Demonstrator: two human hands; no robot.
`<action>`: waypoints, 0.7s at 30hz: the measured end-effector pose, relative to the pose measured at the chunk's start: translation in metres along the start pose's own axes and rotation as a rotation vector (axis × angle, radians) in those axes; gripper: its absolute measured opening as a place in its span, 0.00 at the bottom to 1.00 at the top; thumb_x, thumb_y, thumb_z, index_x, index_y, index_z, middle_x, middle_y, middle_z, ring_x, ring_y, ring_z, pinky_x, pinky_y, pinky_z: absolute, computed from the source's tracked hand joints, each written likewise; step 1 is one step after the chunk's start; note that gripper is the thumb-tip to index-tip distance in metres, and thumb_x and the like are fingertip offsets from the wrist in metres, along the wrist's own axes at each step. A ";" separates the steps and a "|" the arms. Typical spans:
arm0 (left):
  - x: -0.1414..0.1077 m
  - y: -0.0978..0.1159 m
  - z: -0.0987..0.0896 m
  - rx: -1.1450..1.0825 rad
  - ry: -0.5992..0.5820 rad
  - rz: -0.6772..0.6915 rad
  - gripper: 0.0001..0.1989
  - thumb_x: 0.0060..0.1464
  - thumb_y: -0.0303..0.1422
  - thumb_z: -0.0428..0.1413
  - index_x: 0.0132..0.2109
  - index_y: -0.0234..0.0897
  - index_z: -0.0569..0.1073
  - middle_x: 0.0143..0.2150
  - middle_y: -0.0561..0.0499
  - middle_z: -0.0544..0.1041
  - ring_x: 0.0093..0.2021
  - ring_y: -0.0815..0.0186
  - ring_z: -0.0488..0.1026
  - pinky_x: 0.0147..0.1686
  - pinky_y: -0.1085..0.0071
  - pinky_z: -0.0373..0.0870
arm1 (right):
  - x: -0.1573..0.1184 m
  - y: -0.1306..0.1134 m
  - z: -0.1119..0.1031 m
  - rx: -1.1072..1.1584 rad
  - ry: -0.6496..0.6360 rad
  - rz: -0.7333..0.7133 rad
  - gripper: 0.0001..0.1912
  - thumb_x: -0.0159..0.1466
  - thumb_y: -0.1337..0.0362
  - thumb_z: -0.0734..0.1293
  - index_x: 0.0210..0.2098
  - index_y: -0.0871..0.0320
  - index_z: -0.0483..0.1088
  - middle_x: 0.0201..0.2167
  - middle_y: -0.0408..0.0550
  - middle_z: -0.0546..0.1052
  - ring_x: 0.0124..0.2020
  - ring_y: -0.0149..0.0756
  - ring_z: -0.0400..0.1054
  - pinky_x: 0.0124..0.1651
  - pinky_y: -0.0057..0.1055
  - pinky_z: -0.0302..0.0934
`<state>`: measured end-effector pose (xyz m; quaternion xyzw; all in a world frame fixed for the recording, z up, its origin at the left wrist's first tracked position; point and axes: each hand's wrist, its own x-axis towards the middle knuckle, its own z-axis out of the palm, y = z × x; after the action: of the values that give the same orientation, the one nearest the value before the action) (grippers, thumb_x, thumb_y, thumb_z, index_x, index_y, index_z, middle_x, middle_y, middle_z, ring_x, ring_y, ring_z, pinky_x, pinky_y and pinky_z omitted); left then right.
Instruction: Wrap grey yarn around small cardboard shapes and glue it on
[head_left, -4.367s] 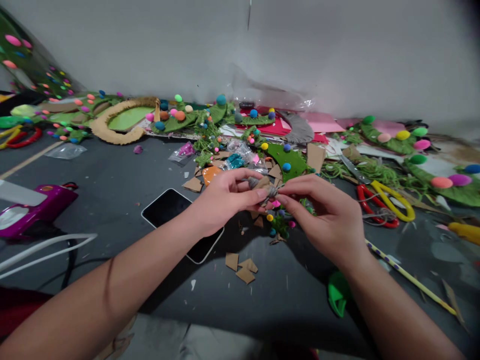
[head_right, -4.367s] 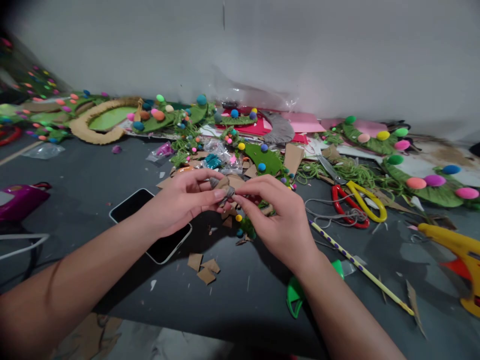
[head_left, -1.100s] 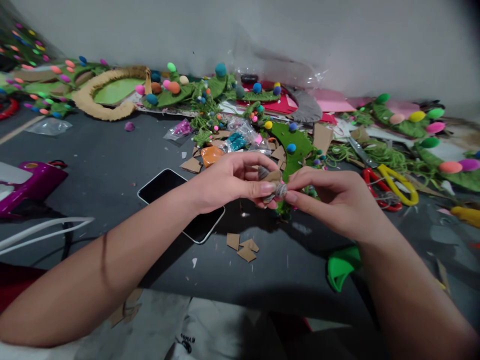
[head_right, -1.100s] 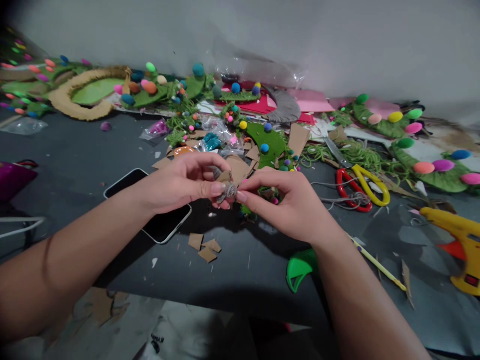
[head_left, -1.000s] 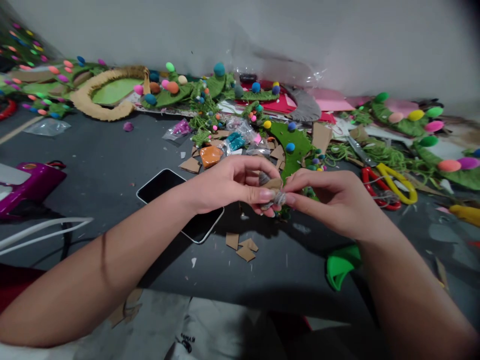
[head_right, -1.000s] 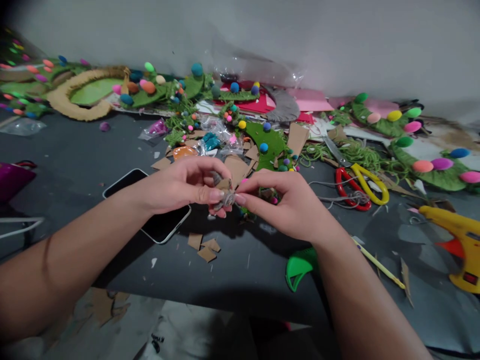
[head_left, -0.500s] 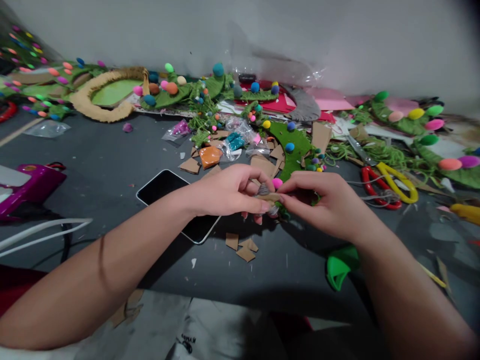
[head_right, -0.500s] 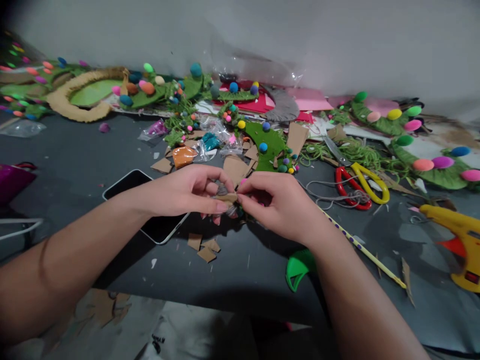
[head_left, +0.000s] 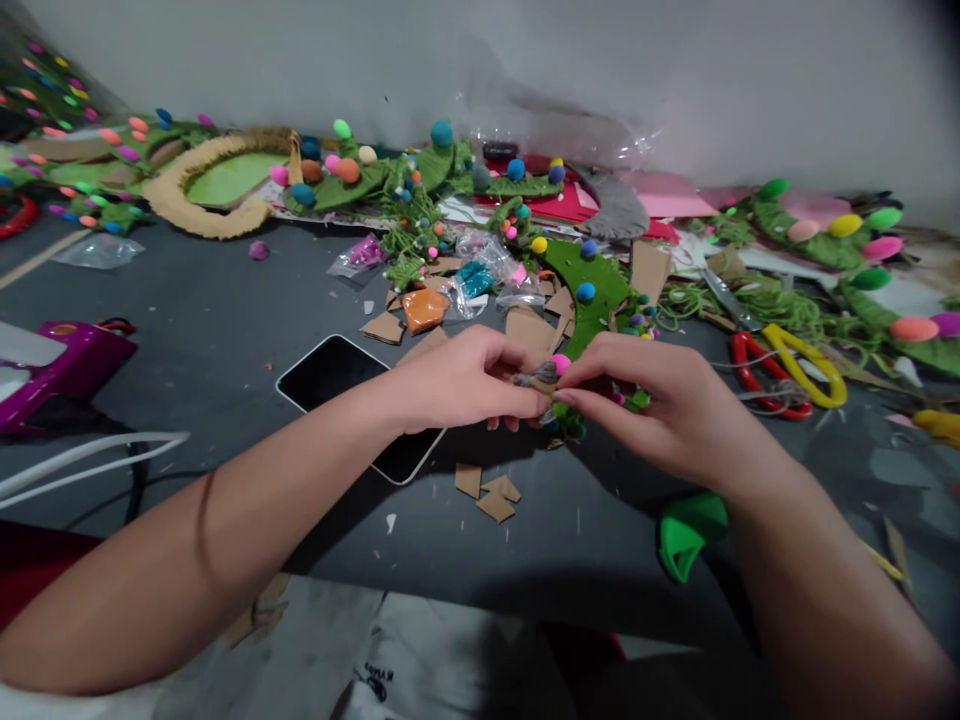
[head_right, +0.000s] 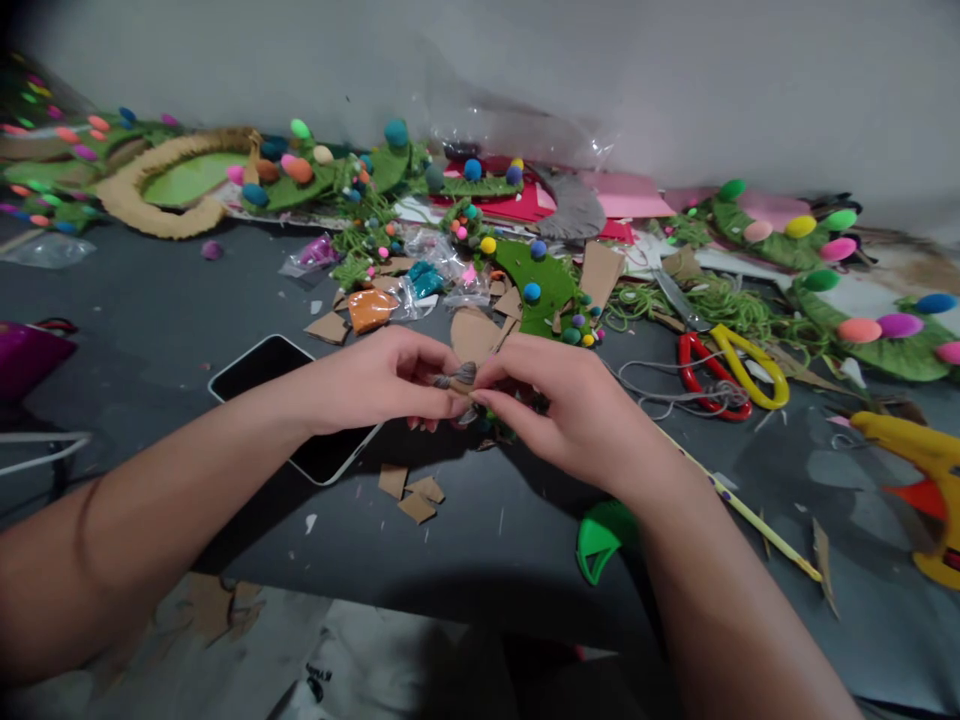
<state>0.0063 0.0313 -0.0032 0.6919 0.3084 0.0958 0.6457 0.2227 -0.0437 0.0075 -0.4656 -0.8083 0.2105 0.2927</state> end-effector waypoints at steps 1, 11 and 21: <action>0.000 0.001 -0.001 -0.007 -0.014 0.000 0.07 0.54 0.33 0.63 0.39 0.34 0.79 0.31 0.50 0.78 0.27 0.71 0.71 0.25 0.75 0.68 | 0.000 0.000 -0.001 -0.008 0.025 0.003 0.02 0.67 0.62 0.70 0.38 0.53 0.76 0.33 0.44 0.78 0.32 0.34 0.70 0.36 0.32 0.61; -0.003 0.005 -0.006 -0.008 -0.108 0.058 0.10 0.59 0.37 0.63 0.42 0.34 0.80 0.31 0.52 0.77 0.29 0.73 0.70 0.29 0.76 0.67 | 0.001 -0.002 -0.004 0.036 0.102 0.065 0.04 0.67 0.63 0.70 0.37 0.55 0.77 0.31 0.42 0.78 0.32 0.31 0.70 0.36 0.29 0.61; 0.006 -0.006 0.005 -0.287 0.197 0.264 0.16 0.54 0.26 0.65 0.47 0.36 0.69 0.33 0.53 0.79 0.29 0.72 0.75 0.32 0.73 0.74 | 0.006 0.001 0.015 0.177 0.250 0.196 0.04 0.65 0.65 0.70 0.38 0.56 0.79 0.30 0.42 0.79 0.27 0.29 0.67 0.28 0.27 0.60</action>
<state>0.0121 0.0305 -0.0115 0.6147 0.2600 0.2894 0.6861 0.2112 -0.0389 -0.0027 -0.5370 -0.6947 0.2490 0.4088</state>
